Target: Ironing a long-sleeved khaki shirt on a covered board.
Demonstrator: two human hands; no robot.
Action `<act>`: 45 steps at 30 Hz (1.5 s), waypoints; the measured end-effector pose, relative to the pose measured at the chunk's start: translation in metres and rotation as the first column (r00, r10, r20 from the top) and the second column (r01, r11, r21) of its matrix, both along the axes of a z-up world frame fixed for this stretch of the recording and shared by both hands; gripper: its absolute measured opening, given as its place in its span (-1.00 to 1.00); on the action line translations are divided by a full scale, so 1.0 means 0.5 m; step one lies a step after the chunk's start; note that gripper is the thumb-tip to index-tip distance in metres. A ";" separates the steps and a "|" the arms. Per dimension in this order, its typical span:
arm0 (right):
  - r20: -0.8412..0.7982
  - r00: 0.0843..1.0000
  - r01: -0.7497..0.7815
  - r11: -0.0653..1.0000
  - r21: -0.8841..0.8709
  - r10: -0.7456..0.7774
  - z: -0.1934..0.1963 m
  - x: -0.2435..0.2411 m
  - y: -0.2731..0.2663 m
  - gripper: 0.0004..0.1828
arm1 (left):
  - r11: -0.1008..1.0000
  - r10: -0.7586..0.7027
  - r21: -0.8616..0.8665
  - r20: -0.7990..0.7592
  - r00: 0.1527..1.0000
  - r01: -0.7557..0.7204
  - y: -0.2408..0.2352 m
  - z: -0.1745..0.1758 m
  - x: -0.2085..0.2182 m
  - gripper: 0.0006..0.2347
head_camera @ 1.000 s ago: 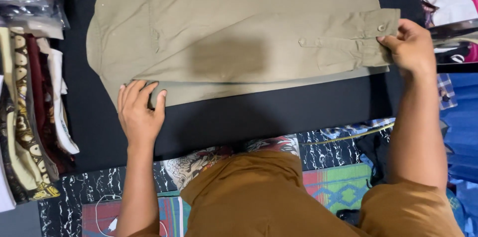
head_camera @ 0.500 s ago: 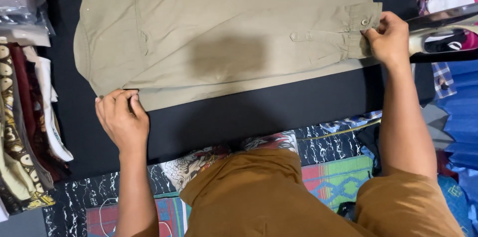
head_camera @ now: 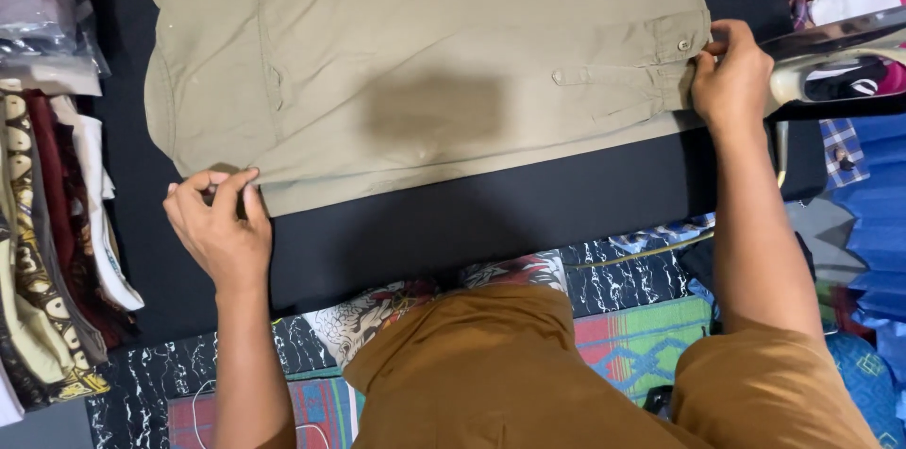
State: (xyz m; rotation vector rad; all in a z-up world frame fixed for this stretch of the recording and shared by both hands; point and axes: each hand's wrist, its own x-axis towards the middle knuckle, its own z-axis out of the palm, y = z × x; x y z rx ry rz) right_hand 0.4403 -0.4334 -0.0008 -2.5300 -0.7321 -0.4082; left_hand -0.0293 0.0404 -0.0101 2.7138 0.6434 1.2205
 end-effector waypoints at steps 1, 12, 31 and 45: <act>0.012 1.000 0.010 1.000 -0.024 -0.010 0.002 -0.004 0.005 -0.61 | 1.000 0.006 -0.019 -0.015 1.000 -0.007 0.002 -0.003 -0.001 -0.81; 0.389 0.915 -0.100 0.994 -0.043 0.109 0.070 -0.145 0.069 -0.53 | 0.996 -0.001 -0.089 -0.069 0.998 -0.006 0.001 -0.002 -0.005 -0.82; 0.251 0.913 -0.271 0.938 -0.217 0.322 0.024 -0.232 -0.052 -0.65 | 0.938 0.251 -0.198 -0.174 0.952 -0.284 -0.035 0.001 -0.105 -0.47; 0.427 0.866 -0.166 0.956 -0.242 0.259 -0.005 -0.213 -0.090 -0.83 | 0.646 0.294 -0.504 -0.529 0.796 -0.574 0.045 0.015 -0.072 -0.58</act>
